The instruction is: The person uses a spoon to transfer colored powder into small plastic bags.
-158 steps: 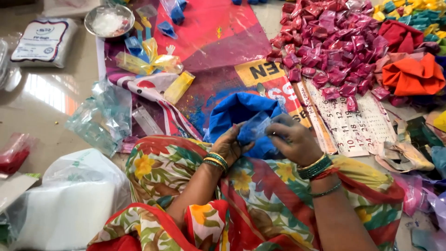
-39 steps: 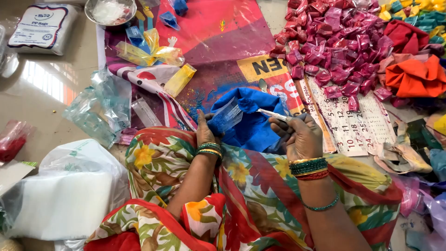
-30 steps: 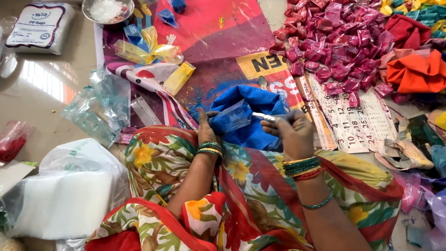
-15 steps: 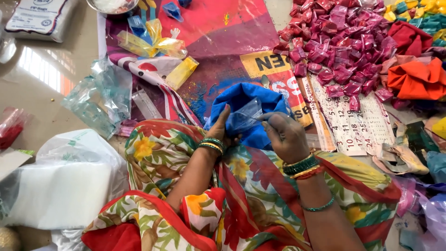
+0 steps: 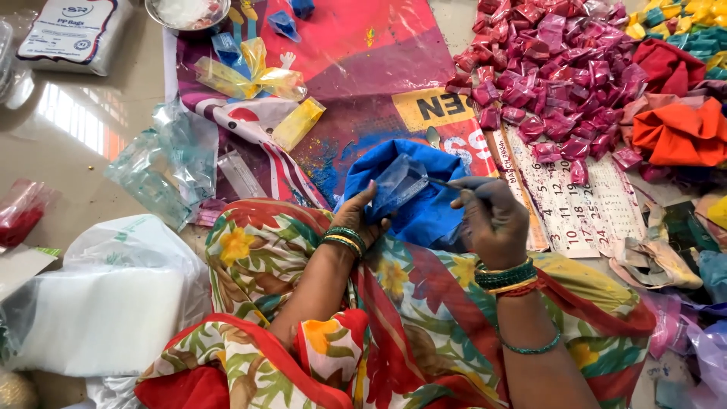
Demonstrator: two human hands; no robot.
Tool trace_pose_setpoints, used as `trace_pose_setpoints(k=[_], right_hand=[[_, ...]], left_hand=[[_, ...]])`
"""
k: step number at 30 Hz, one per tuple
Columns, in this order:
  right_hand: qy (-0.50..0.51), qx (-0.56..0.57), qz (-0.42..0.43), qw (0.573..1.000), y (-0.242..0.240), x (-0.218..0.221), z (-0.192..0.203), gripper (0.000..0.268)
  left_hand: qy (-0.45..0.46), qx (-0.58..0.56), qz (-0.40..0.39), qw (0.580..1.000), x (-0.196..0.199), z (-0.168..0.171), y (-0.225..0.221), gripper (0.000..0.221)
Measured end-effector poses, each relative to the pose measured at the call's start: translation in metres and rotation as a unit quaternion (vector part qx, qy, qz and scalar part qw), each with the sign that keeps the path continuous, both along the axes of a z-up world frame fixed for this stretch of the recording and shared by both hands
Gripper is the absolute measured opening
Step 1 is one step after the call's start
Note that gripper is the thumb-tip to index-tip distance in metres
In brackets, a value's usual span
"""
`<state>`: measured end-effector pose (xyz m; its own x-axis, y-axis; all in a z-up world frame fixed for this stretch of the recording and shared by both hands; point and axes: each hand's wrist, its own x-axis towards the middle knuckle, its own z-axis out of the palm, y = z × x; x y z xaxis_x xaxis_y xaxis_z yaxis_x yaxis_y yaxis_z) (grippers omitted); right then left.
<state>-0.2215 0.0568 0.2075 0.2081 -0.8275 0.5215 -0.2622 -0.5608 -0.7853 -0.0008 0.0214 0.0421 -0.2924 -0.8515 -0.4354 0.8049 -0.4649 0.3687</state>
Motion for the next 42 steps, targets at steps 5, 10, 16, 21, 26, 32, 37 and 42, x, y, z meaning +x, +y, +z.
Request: trace_pose_setpoints(k=[5, 10, 16, 21, 26, 32, 37, 42], right_hand=[[-0.234, 0.079, -0.062, 0.967, -0.014, -0.010, -0.016, 0.012], [-0.394, 0.151, -0.134, 0.897, -0.039, -0.033, -0.055, 0.014], [-0.341, 0.272, -0.160, 0.885, -0.049, -0.018, -0.089, 0.013], [-0.279, 0.350, -0.158, 0.880, -0.047, -0.001, -0.100, 0.014], [-0.328, 0.416, -0.170, 0.831, -0.051, -0.008, -0.115, 0.011], [-0.418, 0.440, -0.188, 0.772, -0.061, -0.014, -0.143, 0.010], [-0.449, 0.430, -0.209, 0.755, -0.064, -0.004, -0.141, 0.010], [-0.407, 0.414, -0.206, 0.788, -0.060, 0.001, -0.133, 0.013]], left_hand=[[0.045, -0.008, 0.034, 0.998, 0.003, 0.019, 0.007, 0.051], [0.118, -0.075, 0.086, 0.986, 0.008, -0.006, 0.006, 0.043], [0.219, -0.155, 0.109, 0.957, 0.010, 0.009, 0.014, 0.046], [0.049, -0.114, 0.148, 0.981, 0.002, 0.005, 0.004, 0.054], [0.044, -0.112, 0.170, 0.978, 0.003, 0.021, 0.003, 0.066], [0.039, -0.088, 0.182, 0.979, 0.006, 0.019, 0.006, 0.072], [0.040, -0.096, 0.192, 0.976, 0.008, 0.006, -0.001, 0.064], [0.006, -0.020, 0.228, 0.973, 0.007, 0.000, -0.005, 0.058]])
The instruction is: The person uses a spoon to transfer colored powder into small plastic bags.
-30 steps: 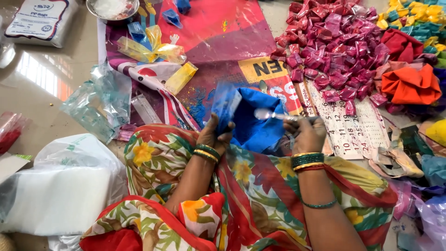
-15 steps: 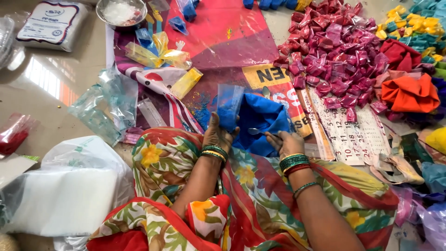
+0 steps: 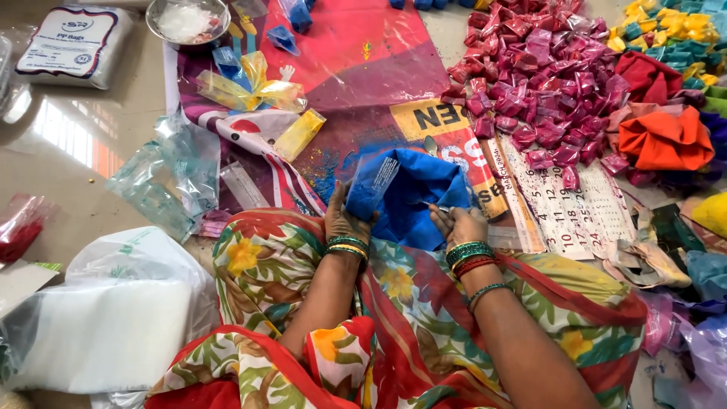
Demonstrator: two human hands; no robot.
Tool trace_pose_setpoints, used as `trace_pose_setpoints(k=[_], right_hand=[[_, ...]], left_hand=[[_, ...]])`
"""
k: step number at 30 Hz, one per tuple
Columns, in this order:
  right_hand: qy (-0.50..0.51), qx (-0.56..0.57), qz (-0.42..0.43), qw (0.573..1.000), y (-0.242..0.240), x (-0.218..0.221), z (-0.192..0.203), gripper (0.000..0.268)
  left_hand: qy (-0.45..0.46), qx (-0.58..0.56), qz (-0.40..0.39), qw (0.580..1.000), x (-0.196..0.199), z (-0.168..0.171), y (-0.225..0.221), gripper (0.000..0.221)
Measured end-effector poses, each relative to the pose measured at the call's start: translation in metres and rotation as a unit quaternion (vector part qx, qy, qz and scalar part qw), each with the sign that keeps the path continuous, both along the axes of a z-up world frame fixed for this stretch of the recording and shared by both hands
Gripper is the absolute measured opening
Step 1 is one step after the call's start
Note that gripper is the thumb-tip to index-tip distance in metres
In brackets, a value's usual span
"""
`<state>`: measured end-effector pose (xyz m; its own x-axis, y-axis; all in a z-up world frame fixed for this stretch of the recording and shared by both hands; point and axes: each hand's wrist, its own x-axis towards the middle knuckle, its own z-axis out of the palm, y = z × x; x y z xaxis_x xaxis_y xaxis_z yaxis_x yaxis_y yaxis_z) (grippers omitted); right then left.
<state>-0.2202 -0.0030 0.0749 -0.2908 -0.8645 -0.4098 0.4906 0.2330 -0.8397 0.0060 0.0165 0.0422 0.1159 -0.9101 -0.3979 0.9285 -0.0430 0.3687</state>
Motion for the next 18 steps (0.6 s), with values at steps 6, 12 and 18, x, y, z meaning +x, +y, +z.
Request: trace_pose_setpoints(k=[6, 12, 18], right_hand=[[0.008, -0.046, 0.040, 0.998, 0.011, -0.005, 0.016, 0.016], [-0.035, -0.131, 0.081, 0.987, 0.028, -0.011, 0.065, 0.018], [-0.057, -0.202, 0.085, 0.974, 0.039, -0.023, 0.102, 0.016]], left_hand=[[0.013, 0.055, 0.026, 0.998, -0.004, -0.007, -0.005, 0.052], [-0.011, 0.083, -0.001, 0.996, -0.004, -0.007, -0.007, 0.054], [-0.051, 0.079, -0.029, 0.995, -0.006, -0.008, -0.008, 0.056]])
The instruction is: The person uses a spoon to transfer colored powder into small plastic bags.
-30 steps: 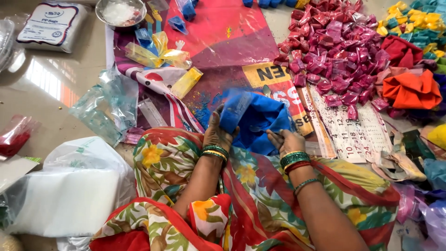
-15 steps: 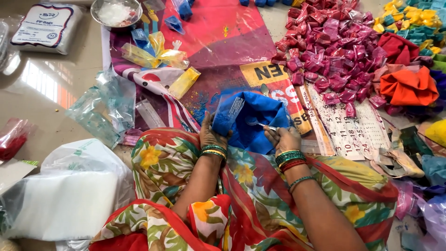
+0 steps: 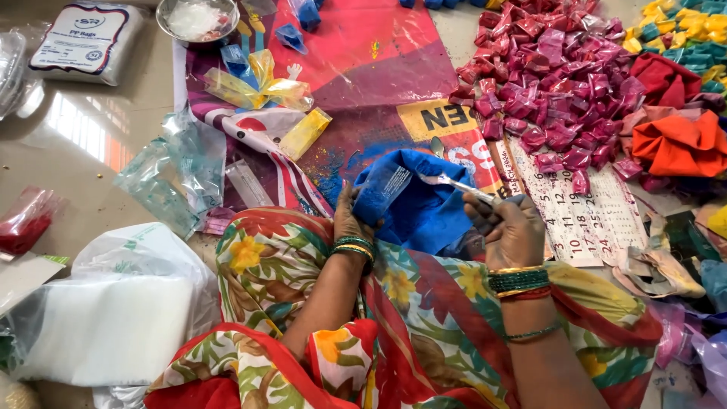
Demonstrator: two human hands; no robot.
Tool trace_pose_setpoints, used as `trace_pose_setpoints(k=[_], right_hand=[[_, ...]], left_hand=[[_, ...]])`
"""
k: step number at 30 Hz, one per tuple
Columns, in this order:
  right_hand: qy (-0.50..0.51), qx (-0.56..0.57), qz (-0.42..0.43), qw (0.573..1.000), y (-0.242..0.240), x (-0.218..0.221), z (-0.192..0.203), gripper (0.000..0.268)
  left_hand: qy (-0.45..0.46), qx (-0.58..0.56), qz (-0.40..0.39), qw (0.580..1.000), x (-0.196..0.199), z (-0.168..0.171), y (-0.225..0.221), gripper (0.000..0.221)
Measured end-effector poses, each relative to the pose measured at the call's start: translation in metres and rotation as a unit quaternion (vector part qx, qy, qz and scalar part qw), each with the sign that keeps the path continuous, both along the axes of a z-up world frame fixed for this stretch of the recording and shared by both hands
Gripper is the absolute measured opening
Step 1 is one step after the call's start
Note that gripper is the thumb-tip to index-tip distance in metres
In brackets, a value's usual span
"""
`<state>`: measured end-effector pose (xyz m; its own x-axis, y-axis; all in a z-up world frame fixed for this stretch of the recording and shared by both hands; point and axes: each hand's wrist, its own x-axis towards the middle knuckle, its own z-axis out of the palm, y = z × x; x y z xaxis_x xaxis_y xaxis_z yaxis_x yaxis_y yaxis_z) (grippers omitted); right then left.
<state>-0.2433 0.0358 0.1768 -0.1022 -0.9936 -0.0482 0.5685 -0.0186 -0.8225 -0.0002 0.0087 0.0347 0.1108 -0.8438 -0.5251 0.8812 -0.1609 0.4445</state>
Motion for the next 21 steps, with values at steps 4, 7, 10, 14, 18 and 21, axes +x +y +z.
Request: trace_pose_setpoints(k=[4, 7, 10, 14, 18, 21], right_hand=[[0.004, -0.017, 0.003, 1.000, 0.004, -0.003, 0.019, 0.011], [0.023, -0.023, 0.017, 0.999, 0.007, 0.000, 0.027, 0.009], [0.068, -0.023, 0.020, 0.997, 0.010, 0.007, 0.025, 0.009], [0.265, -0.101, 0.063, 0.957, 0.020, 0.023, 0.030, 0.005], [0.566, -0.291, 0.133, 0.760, 0.033, 0.034, 0.051, 0.003], [0.596, -0.374, 0.132, 0.698, 0.035, 0.034, 0.056, 0.008]], left_hand=[[-0.014, -0.005, -0.016, 1.000, -0.003, -0.004, -0.002, 0.055], [-0.040, -0.020, -0.032, 0.998, -0.005, -0.008, -0.002, 0.057], [-0.034, -0.053, -0.045, 0.997, -0.007, -0.014, -0.004, 0.058], [-0.041, -0.061, -0.063, 0.995, -0.009, -0.010, -0.001, 0.057], [-0.060, -0.062, -0.065, 0.994, -0.008, 0.000, 0.005, 0.058], [-0.061, -0.065, -0.066, 0.994, -0.008, -0.004, 0.004, 0.060]])
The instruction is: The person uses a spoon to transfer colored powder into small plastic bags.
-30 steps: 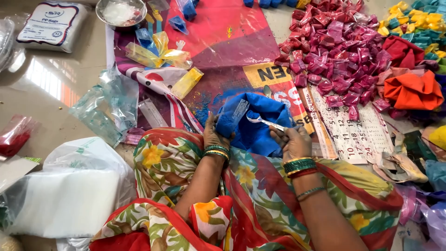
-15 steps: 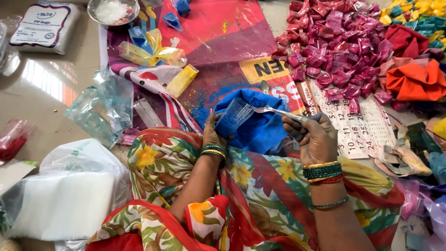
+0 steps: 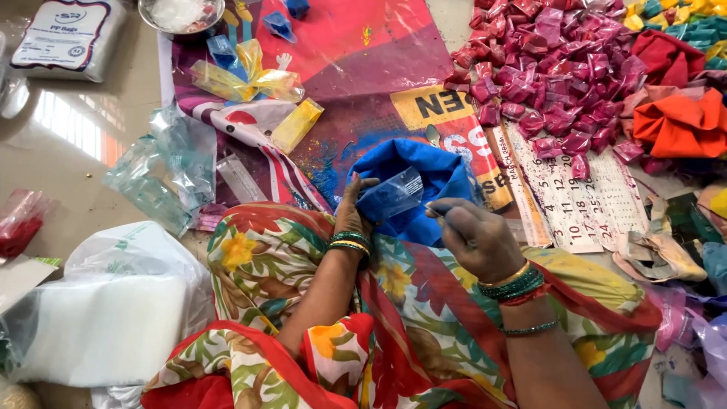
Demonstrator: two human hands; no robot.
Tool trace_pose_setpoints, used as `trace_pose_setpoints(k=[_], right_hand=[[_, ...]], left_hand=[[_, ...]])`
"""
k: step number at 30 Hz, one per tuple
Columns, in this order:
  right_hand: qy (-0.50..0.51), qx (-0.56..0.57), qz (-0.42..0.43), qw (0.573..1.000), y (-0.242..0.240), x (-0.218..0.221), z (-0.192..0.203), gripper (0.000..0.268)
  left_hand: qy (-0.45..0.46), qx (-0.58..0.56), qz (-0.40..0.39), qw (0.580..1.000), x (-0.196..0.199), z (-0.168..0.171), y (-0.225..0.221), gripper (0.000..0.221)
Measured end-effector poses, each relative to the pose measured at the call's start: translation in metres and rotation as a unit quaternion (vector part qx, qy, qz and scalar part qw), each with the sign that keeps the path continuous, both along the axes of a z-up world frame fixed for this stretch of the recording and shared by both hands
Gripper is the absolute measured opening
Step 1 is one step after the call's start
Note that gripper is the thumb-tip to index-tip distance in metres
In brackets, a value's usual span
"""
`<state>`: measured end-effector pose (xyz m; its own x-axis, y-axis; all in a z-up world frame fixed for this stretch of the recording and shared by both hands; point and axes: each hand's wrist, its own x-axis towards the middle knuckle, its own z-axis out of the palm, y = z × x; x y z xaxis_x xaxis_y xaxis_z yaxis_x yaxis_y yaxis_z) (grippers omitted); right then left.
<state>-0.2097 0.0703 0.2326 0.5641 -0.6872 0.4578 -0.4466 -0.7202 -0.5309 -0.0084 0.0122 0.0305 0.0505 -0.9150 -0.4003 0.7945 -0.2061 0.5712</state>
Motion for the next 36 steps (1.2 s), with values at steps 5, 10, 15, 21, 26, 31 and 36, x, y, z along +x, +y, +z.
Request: trace_pose_setpoints(k=[5, 10, 15, 21, 26, 31, 36], right_hand=[[-0.211, 0.058, -0.010, 0.976, -0.002, -0.007, -0.020, 0.008], [-0.386, 0.129, -0.117, 0.906, -0.022, -0.024, -0.061, 0.003], [-0.232, 0.333, -0.312, 0.859, -0.057, -0.055, -0.149, 0.011], [0.017, 0.044, -0.282, 0.958, -0.023, 0.006, -0.071, 0.060], [-0.097, 0.275, -0.150, 0.945, -0.017, 0.068, -0.029, 0.074], [-0.054, 0.286, -0.183, 0.939, -0.057, 0.101, -0.036, 0.036], [-0.008, 0.363, -0.137, 0.921, -0.118, 0.150, -0.010, 0.012]], left_hand=[[0.012, -0.007, -0.001, 1.000, 0.001, 0.008, -0.001, 0.060], [0.124, 0.061, -0.001, 0.990, 0.010, 0.027, 0.005, 0.057], [0.178, 0.026, -0.053, 0.982, 0.006, 0.027, 0.008, 0.076], [0.009, 0.163, 0.000, 0.987, 0.004, 0.041, 0.014, 0.071], [-0.029, 0.067, 0.012, 0.997, -0.009, 0.020, 0.002, 0.055], [-0.119, -0.021, 0.044, 0.992, -0.017, -0.052, -0.028, 0.058], [-0.041, 0.161, 0.260, 0.951, 0.010, -0.028, -0.034, 0.050]])
